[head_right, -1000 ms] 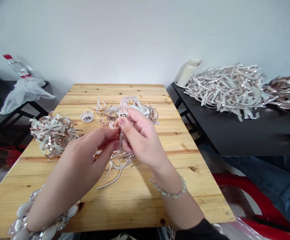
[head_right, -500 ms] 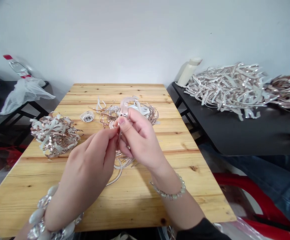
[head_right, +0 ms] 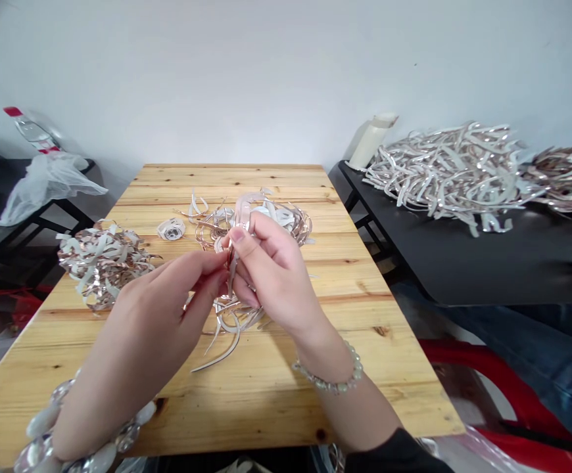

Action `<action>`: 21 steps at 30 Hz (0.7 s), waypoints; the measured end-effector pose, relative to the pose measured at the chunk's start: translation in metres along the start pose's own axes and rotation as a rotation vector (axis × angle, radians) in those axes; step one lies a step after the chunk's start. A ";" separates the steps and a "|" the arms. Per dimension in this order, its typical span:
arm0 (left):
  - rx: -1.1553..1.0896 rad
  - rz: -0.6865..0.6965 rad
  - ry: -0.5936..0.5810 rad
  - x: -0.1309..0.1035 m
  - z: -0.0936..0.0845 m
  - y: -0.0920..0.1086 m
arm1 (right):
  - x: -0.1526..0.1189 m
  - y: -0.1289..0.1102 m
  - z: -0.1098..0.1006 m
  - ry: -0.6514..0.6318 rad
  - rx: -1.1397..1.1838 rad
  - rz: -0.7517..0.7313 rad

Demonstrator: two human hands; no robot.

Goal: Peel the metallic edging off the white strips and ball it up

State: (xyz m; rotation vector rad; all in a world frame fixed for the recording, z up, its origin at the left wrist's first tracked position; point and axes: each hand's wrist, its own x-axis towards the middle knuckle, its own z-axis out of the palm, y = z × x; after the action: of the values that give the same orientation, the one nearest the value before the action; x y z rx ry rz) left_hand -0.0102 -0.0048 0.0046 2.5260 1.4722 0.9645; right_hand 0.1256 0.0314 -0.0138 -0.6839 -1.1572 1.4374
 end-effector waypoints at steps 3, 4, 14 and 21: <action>0.028 0.010 0.034 -0.001 0.003 0.002 | 0.000 0.000 -0.001 -0.018 0.018 0.019; 0.048 0.018 0.051 -0.001 0.005 0.003 | 0.000 0.000 -0.001 -0.020 0.028 0.023; 0.055 0.043 0.143 0.000 0.013 0.002 | 0.000 -0.004 -0.002 -0.043 0.120 0.063; -0.220 -0.025 0.055 0.000 -0.004 0.002 | -0.003 -0.007 0.001 -0.020 0.166 0.008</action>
State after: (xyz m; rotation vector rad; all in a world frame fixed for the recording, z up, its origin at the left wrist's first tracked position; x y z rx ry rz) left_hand -0.0108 -0.0065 0.0082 2.3390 1.3256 1.1322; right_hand 0.1280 0.0270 -0.0073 -0.5607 -1.0379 1.5309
